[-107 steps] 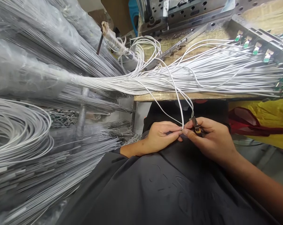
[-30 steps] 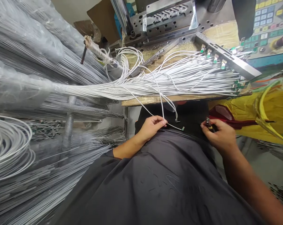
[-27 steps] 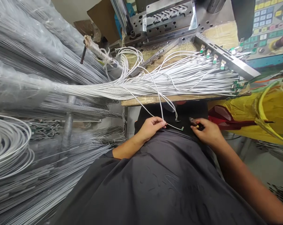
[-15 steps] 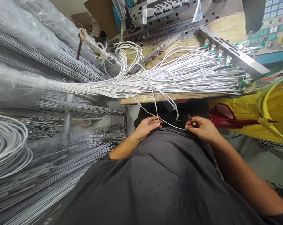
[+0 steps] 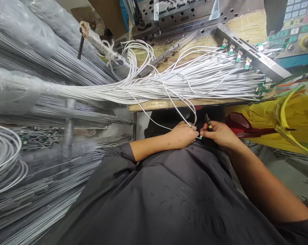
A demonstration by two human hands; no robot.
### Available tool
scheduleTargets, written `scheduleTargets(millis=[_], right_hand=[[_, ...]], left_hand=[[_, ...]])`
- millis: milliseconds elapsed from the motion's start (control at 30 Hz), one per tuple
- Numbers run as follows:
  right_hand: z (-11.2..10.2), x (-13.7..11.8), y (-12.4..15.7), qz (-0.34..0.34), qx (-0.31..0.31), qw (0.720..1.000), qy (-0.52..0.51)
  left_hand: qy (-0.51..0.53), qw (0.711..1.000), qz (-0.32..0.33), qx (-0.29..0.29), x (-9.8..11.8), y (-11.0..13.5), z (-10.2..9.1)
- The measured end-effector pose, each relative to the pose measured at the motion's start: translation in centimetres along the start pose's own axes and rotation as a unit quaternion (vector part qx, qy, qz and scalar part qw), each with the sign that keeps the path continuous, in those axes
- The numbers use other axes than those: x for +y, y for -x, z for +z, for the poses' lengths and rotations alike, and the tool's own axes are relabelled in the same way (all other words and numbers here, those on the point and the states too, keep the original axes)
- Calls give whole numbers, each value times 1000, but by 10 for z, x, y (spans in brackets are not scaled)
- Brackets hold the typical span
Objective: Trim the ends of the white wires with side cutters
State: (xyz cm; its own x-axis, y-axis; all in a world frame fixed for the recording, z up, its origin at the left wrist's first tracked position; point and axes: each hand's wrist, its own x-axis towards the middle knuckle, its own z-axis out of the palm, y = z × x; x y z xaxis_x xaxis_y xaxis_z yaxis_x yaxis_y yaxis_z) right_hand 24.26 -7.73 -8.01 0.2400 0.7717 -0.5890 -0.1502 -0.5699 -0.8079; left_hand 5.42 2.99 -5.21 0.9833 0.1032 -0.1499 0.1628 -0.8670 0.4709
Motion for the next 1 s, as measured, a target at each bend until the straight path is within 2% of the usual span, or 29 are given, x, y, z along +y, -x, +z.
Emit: scheduleTargets(millis=[100,167,233,300,333,433,500,600,700,767,800,867,933,1000], right_hand=[[-3,1,1,0,8,1000,-15],[-10,3,4,-7,35,999,-36],[-19,9,10,-13,76,994,-76],[-27,17,19,-13,107,984,-141],[-29,22,24,-10,111,979,-172],[-28,41,41,6,90,973,-210],[-24,54,53,1,48,987,-156],[-20,69,66,-62,-9,998,-16],[-20,73,71,-144,2,983,111],[-23,65,72,-223,45,958,175],[-26,57,73,-270,69,939,203],[-32,37,78,-364,97,891,252],[-37,13,84,-432,93,848,292],[-40,-8,91,-469,78,819,322]], left_hand=[[19,1000,5,-4,2,-12,11],[89,995,-7,44,2,-12,19],[215,969,-22,118,4,-7,22],[370,911,-59,175,9,-1,18],[444,873,-88,182,12,2,14],[607,761,-164,162,23,10,-2],[673,699,-178,164,31,14,-12],[741,620,-185,179,41,20,-25],[775,575,-186,182,48,25,-31],[769,580,-180,198,49,29,-30],[749,602,-177,213,49,31,-28],[665,680,-162,262,47,36,-24],[549,765,-127,312,44,40,-21],[454,818,-85,344,42,45,-20]])
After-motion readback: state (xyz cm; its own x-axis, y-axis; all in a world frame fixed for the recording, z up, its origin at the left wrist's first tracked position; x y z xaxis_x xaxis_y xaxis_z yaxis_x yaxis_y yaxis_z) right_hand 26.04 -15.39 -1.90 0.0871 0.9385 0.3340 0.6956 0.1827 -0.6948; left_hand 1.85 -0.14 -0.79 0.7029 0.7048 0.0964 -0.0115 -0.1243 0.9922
